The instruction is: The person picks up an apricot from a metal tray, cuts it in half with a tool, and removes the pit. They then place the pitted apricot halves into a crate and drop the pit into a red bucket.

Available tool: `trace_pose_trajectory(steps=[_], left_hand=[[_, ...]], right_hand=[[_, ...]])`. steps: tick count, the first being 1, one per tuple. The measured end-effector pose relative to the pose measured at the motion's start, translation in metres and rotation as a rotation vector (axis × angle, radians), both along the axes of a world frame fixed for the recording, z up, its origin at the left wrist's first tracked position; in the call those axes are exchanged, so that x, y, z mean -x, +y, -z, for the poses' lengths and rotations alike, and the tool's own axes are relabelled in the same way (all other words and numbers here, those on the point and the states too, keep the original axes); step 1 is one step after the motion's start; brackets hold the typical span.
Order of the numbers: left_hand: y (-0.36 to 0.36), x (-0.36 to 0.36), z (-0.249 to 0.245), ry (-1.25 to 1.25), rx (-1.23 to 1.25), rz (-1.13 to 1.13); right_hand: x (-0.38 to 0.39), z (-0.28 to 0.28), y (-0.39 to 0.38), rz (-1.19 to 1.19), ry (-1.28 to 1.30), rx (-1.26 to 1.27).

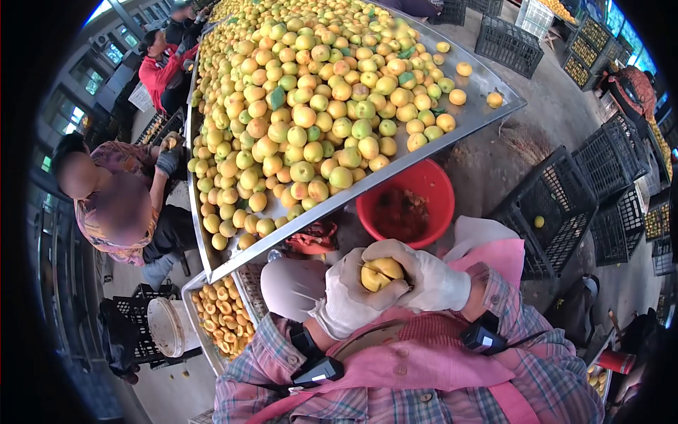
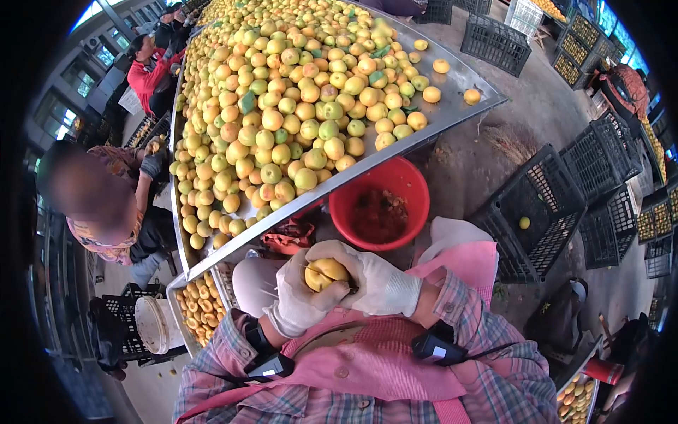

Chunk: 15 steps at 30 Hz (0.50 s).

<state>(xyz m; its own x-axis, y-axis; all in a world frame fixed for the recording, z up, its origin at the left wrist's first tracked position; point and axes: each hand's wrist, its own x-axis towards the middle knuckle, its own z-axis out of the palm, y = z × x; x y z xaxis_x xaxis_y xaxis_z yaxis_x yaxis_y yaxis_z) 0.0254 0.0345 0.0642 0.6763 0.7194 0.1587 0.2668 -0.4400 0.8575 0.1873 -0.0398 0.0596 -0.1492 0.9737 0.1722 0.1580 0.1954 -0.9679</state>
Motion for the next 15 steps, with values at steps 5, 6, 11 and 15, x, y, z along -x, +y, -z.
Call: trace_pose_trajectory(steps=[5,6,11,15], left_hand=[[-0.002,0.005,0.001,-0.021,-0.04,0.108],[-0.003,0.006,0.002,-0.018,-0.031,0.109],[-0.005,0.006,0.002,0.045,-0.056,0.176],[0.006,-0.002,0.018,-0.16,0.605,0.142]], right_hand=[[-0.005,-0.005,-0.006,-0.087,0.028,0.032],[-0.005,-0.006,-0.007,-0.086,0.031,0.041],[-0.008,-0.003,-0.009,-0.089,0.029,0.053],[-0.01,-0.001,-0.001,0.017,0.024,0.05]])
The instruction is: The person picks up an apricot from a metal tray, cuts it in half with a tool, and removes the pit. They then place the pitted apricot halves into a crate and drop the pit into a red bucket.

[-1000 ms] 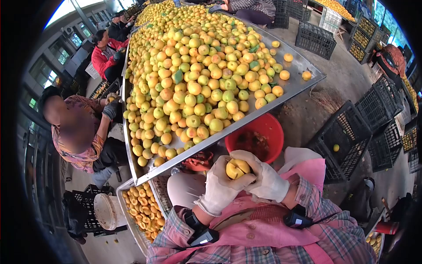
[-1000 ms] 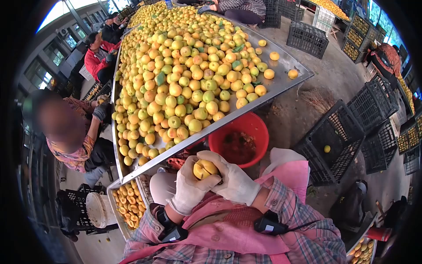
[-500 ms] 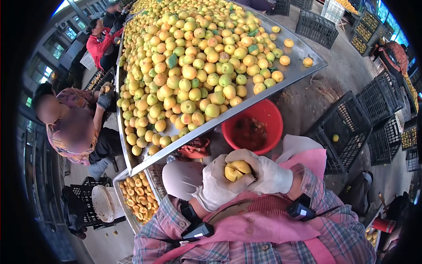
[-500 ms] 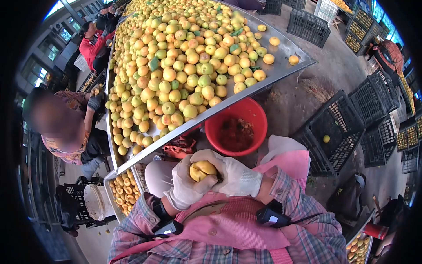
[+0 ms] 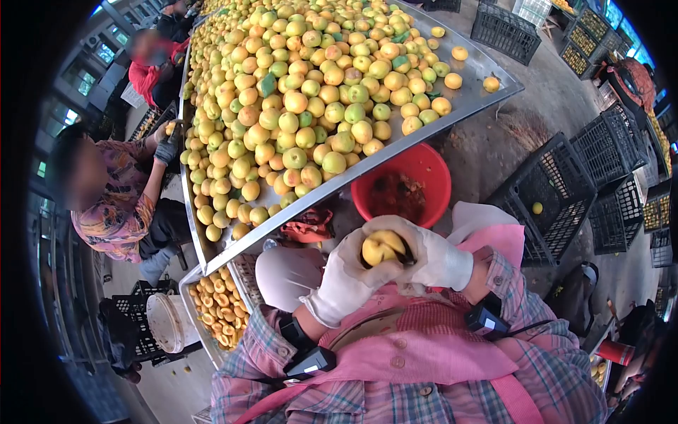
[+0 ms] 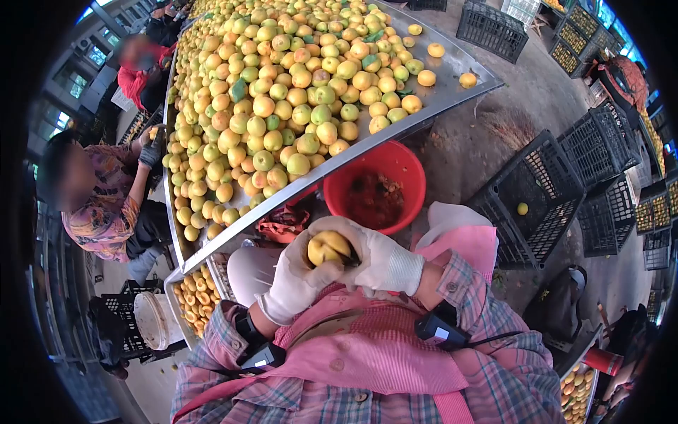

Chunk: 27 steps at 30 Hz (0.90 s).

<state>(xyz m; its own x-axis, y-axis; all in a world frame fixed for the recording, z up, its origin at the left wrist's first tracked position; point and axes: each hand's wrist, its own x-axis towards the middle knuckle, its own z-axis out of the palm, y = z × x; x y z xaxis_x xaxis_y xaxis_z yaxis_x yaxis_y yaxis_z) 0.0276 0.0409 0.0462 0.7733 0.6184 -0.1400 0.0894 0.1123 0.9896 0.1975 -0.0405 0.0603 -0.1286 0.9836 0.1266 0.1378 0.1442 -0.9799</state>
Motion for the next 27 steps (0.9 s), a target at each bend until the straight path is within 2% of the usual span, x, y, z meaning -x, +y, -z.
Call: trace_pose_trajectory(steps=[3,5,7,8,10,11,13,17,19,23,25,26,27], left_hand=[[0.007,0.003,0.006,0.018,0.006,0.021],[0.007,0.003,0.002,0.044,-0.014,0.026],[0.001,0.0,-0.008,-0.072,0.123,-0.027],[0.001,0.0,-0.008,-0.074,0.121,-0.027],[0.001,-0.001,-0.009,-0.101,0.106,-0.031],[0.002,-0.001,-0.01,-0.104,0.104,-0.03],[0.003,-0.002,-0.013,-0.111,0.12,-0.045],[0.005,-0.002,-0.012,-0.082,0.096,-0.047],[0.006,-0.001,-0.016,0.046,-0.045,-0.011],[0.007,0.0,-0.023,0.108,-0.119,-0.004],[0.005,-0.001,-0.021,-0.24,0.218,-0.058],[0.002,-0.001,-0.021,-0.242,0.215,-0.06],[-0.002,-0.001,-0.022,-0.277,0.397,-0.061]], right_hand=[[0.0,-0.014,0.0,0.043,0.326,0.48],[0.004,0.002,0.0,0.074,0.355,0.464],[0.004,0.014,-0.002,0.147,0.101,0.33],[0.004,0.019,-0.003,0.146,0.1,0.327],[0.006,0.023,-0.005,0.2,-0.196,-0.031],[0.008,0.022,-0.007,0.201,-0.199,-0.033],[0.012,0.018,-0.009,0.109,0.09,0.113],[0.01,0.018,-0.008,0.139,-0.05,0.006],[0.009,0.018,-0.007,0.145,-0.157,0.004],[0.012,0.011,-0.006,0.165,-0.136,-0.017],[0.013,0.006,-0.006,0.203,-0.142,-0.07],[0.013,0.004,-0.005,0.2,-0.143,-0.073],[0.013,0.003,-0.005,0.223,-0.137,-0.054]])
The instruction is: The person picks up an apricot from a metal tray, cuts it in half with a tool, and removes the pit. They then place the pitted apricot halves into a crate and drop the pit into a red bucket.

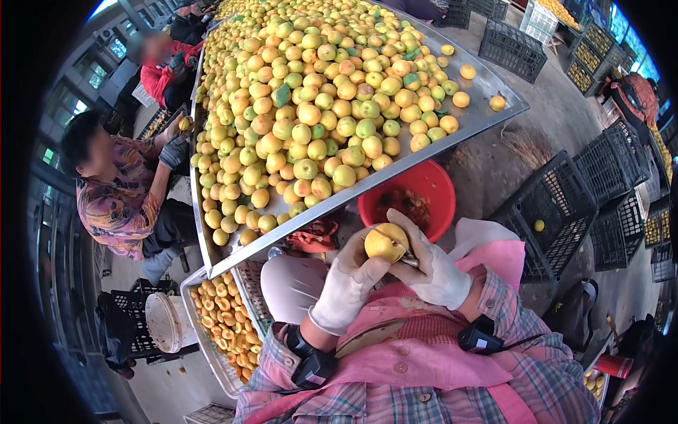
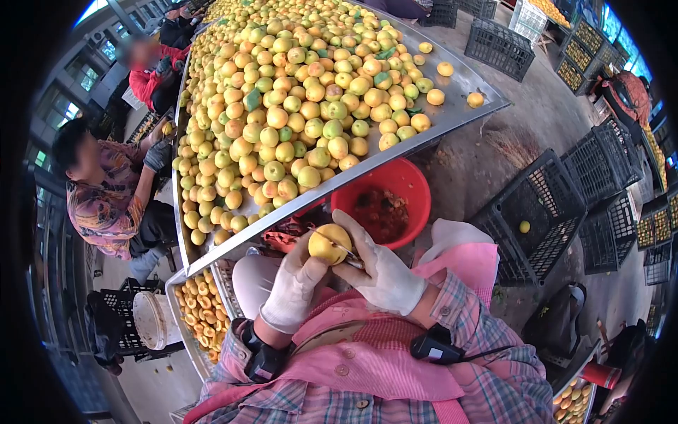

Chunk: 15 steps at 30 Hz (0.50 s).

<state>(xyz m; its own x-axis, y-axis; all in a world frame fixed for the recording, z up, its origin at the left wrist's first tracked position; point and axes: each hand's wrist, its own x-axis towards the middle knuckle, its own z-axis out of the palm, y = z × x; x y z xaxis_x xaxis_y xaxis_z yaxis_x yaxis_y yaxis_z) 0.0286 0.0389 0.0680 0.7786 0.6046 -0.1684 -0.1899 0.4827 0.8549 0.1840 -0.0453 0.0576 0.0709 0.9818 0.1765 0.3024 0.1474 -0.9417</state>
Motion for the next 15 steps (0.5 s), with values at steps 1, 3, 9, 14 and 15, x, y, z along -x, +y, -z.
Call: trace_pose_trajectory(steps=[1,3,9,14,15], left_hand=[[-0.002,0.0,0.0,-0.043,0.18,0.015],[0.0,0.0,0.001,-0.026,0.113,0.013],[0.0,-0.004,-0.009,0.291,-0.477,-0.067],[-0.002,-0.006,-0.014,0.141,-0.272,-0.142],[-0.002,-0.006,-0.017,0.197,-0.249,-0.105]], right_hand=[[0.0,-0.001,0.0,0.023,0.008,0.017],[-0.002,-0.006,0.0,0.012,-0.009,0.005],[-0.01,0.001,0.003,-0.042,-0.103,-0.04],[-0.002,-0.003,0.004,0.011,-0.094,-0.044],[-0.001,-0.004,0.004,0.008,-0.08,-0.024]])
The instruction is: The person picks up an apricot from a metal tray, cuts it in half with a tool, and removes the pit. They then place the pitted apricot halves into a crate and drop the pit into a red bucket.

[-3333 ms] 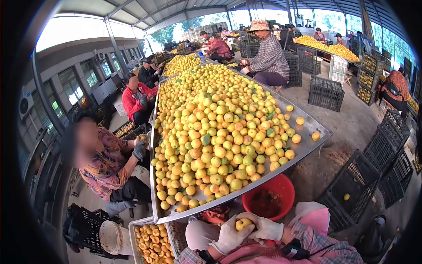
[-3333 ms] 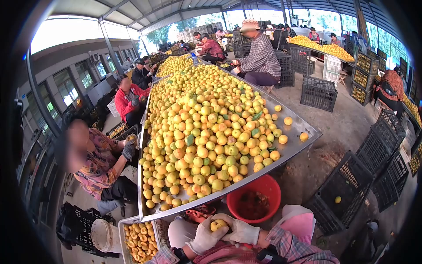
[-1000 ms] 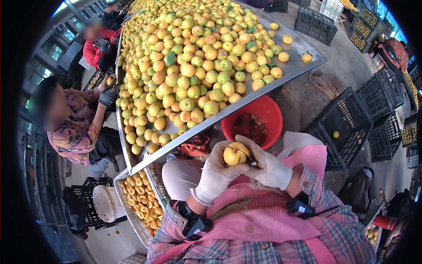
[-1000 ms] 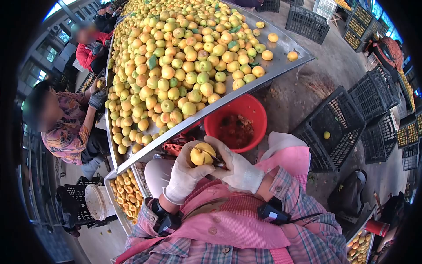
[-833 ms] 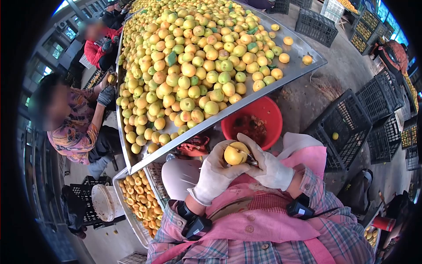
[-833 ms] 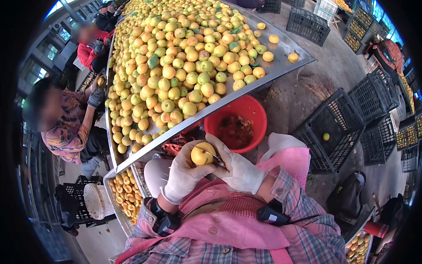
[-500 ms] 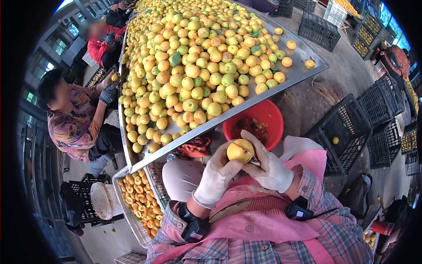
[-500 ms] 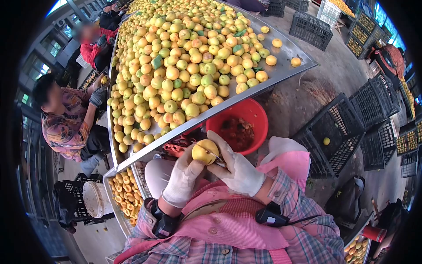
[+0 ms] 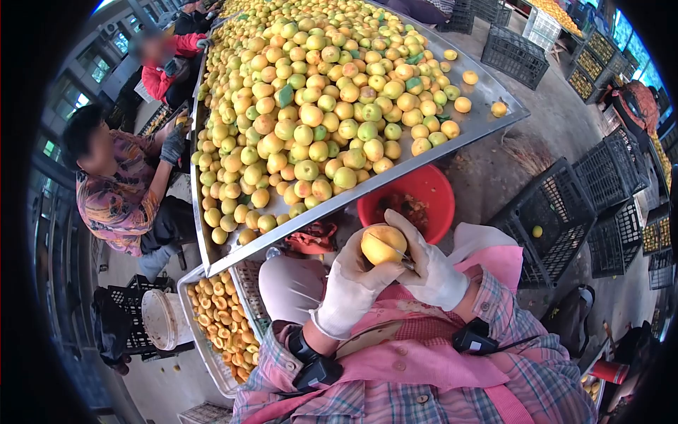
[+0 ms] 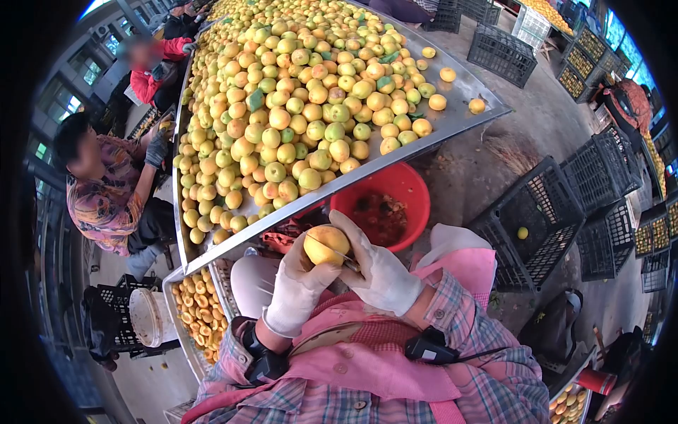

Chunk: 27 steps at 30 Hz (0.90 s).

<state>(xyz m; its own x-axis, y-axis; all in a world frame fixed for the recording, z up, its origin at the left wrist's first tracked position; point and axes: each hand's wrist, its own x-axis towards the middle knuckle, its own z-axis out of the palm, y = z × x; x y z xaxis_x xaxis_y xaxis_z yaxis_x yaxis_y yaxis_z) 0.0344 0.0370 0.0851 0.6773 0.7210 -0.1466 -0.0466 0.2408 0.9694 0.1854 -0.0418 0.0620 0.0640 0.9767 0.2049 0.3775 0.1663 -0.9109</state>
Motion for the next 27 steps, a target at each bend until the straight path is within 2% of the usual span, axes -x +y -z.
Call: trace_pose_trajectory(steps=[2,4,7,8,10,13,17,19,20,22,26,27], left_hand=[[0.001,0.0,0.001,0.058,0.029,0.027],[0.003,0.001,0.01,0.256,-0.635,-0.028],[0.005,-0.003,0.004,0.283,-0.754,-0.055],[0.003,-0.004,0.007,0.282,-0.757,-0.058],[-0.003,-0.005,0.016,-0.021,-0.227,-0.069],[0.004,-0.002,0.018,0.107,-0.335,0.0],[0.002,0.0,0.035,0.129,-0.264,0.023],[-0.001,0.0,0.033,0.218,-0.431,0.022],[-0.002,0.0,0.027,0.217,-0.43,0.024],[-0.003,-0.002,0.014,0.401,-0.581,0.031],[-0.009,-0.002,0.021,0.406,-0.545,-0.053],[-0.009,-0.002,0.021,0.39,-0.611,-0.056]], right_hand=[[-0.003,0.0,0.0,-0.003,0.014,0.021],[-0.008,0.003,0.001,-0.055,-0.075,-0.024],[-0.009,0.011,0.002,-0.058,-0.01,0.009],[-0.008,0.01,0.003,-0.06,-0.013,0.005],[-0.002,0.01,0.004,-0.021,-0.01,0.006],[0.0,0.007,0.004,-0.024,0.03,0.103],[-0.01,0.007,0.005,-0.068,-0.002,0.008],[-0.012,0.0,0.004,-0.134,0.012,0.005],[-0.011,-0.001,0.003,-0.132,0.013,0.006],[-0.009,0.0,0.001,-0.163,0.112,0.063],[-0.001,0.001,-0.001,-0.165,0.141,0.048],[0.0,0.001,-0.002,-0.163,0.15,0.004]])
